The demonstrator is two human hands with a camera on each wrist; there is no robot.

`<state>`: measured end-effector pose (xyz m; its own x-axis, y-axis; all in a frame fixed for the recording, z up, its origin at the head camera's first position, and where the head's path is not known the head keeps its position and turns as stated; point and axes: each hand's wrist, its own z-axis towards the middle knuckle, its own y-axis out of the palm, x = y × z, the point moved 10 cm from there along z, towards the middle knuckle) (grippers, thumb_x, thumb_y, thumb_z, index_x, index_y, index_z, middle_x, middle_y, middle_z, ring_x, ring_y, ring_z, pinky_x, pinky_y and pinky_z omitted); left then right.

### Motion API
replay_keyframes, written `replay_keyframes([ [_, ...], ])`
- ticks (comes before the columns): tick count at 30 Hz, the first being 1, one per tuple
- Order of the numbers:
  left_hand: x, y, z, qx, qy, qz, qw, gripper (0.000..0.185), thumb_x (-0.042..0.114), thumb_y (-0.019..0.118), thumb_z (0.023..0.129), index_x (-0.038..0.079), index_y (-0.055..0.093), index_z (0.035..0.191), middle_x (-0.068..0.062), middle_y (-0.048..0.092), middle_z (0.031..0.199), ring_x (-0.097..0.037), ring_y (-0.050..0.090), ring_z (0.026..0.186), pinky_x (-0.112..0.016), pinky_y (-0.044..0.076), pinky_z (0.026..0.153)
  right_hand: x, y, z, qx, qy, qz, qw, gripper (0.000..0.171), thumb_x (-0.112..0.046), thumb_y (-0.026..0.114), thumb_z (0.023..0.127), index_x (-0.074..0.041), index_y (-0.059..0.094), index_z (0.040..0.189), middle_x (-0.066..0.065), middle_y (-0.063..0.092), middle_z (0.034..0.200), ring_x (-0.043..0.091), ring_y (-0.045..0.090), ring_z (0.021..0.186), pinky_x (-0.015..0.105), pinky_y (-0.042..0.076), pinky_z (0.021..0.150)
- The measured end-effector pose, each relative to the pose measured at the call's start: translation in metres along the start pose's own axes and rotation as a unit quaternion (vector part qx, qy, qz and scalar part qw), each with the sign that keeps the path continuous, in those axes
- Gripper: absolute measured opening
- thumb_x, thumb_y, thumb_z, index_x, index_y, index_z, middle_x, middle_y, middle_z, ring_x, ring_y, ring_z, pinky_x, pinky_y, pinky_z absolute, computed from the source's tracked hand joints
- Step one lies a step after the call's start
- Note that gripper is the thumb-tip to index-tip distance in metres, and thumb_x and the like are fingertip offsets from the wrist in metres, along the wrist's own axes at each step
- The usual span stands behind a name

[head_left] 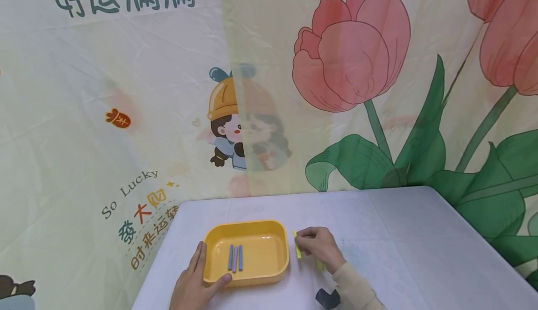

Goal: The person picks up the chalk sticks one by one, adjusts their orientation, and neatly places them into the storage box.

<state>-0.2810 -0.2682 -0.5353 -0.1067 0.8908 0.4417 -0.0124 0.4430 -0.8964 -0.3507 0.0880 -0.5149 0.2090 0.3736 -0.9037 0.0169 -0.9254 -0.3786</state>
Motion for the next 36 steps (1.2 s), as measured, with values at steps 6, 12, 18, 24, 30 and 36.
replay_keyframes([
  [6, 0.001, -0.001, 0.000, -0.001, 0.001, 0.000, 1.0000, 0.126, 0.084, 0.055, 0.081, 0.001, 0.006, 0.162, -0.016, 0.006, 0.169, -0.050, 0.035, 0.141, -0.066, 0.032, 0.114, -0.018, 0.012, -0.003, -0.022, -0.035, 0.033, 0.999, 0.032, -0.018, 0.073, 0.082, 0.000, 0.074, 0.108, 0.005, 0.071, 0.087, 0.016, 0.066, 0.074, 0.029, 0.062, 0.067],
  [12, 0.000, 0.001, 0.001, -0.002, 0.005, -0.003, 1.0000, 0.125, 0.084, 0.056, 0.081, 0.002, 0.006, 0.162, -0.016, 0.006, 0.169, -0.050, 0.038, 0.140, -0.066, 0.034, 0.113, -0.031, 0.025, -0.005, -0.047, -0.060, 0.061, 0.995, 0.031, -0.018, 0.074, 0.083, 0.001, 0.073, 0.107, 0.006, 0.072, 0.087, 0.017, 0.068, 0.075, 0.031, 0.063, 0.067],
  [18, 0.001, 0.000, 0.000, -0.001, 0.006, -0.006, 1.0000, 0.125, 0.084, 0.056, 0.081, 0.002, 0.006, 0.162, -0.015, 0.006, 0.170, -0.050, 0.036, 0.141, -0.065, 0.032, 0.114, -0.040, 0.037, -0.006, -0.055, -0.052, 0.068, 0.995, 0.033, -0.021, 0.075, 0.084, 0.000, 0.072, 0.110, 0.007, 0.071, 0.090, 0.017, 0.067, 0.076, 0.032, 0.063, 0.070],
  [24, 0.002, 0.000, 0.001, -0.006, 0.001, -0.003, 1.0000, 0.126, 0.084, 0.055, 0.081, 0.001, 0.006, 0.162, -0.017, 0.005, 0.169, -0.051, 0.035, 0.141, -0.066, 0.032, 0.114, -0.047, 0.053, -0.009, -0.066, -0.051, 0.083, 0.993, 0.033, -0.020, 0.076, 0.083, -0.001, 0.072, 0.109, 0.006, 0.072, 0.089, 0.017, 0.067, 0.076, 0.029, 0.062, 0.068],
  [30, 0.000, 0.002, 0.003, -0.015, -0.015, -0.002, 0.9998, 0.129, 0.087, 0.053, 0.079, 0.001, 0.005, 0.162, -0.017, 0.005, 0.169, -0.051, 0.035, 0.141, -0.066, 0.030, 0.115, -0.052, 0.067, -0.008, -0.068, -0.053, 0.111, 0.990, 0.033, -0.018, 0.076, 0.083, 0.000, 0.072, 0.109, 0.007, 0.072, 0.090, 0.017, 0.068, 0.076, 0.029, 0.063, 0.068],
  [36, -0.001, 0.003, 0.003, -0.019, -0.021, -0.004, 0.9996, 0.129, 0.088, 0.052, 0.079, 0.002, 0.004, 0.162, -0.017, 0.004, 0.169, -0.052, 0.034, 0.141, -0.067, 0.028, 0.116, -0.055, 0.079, -0.007, -0.057, -0.052, 0.125, 0.989, 0.032, -0.017, 0.076, 0.083, 0.001, 0.072, 0.109, 0.007, 0.071, 0.091, 0.017, 0.068, 0.074, 0.029, 0.063, 0.067],
])
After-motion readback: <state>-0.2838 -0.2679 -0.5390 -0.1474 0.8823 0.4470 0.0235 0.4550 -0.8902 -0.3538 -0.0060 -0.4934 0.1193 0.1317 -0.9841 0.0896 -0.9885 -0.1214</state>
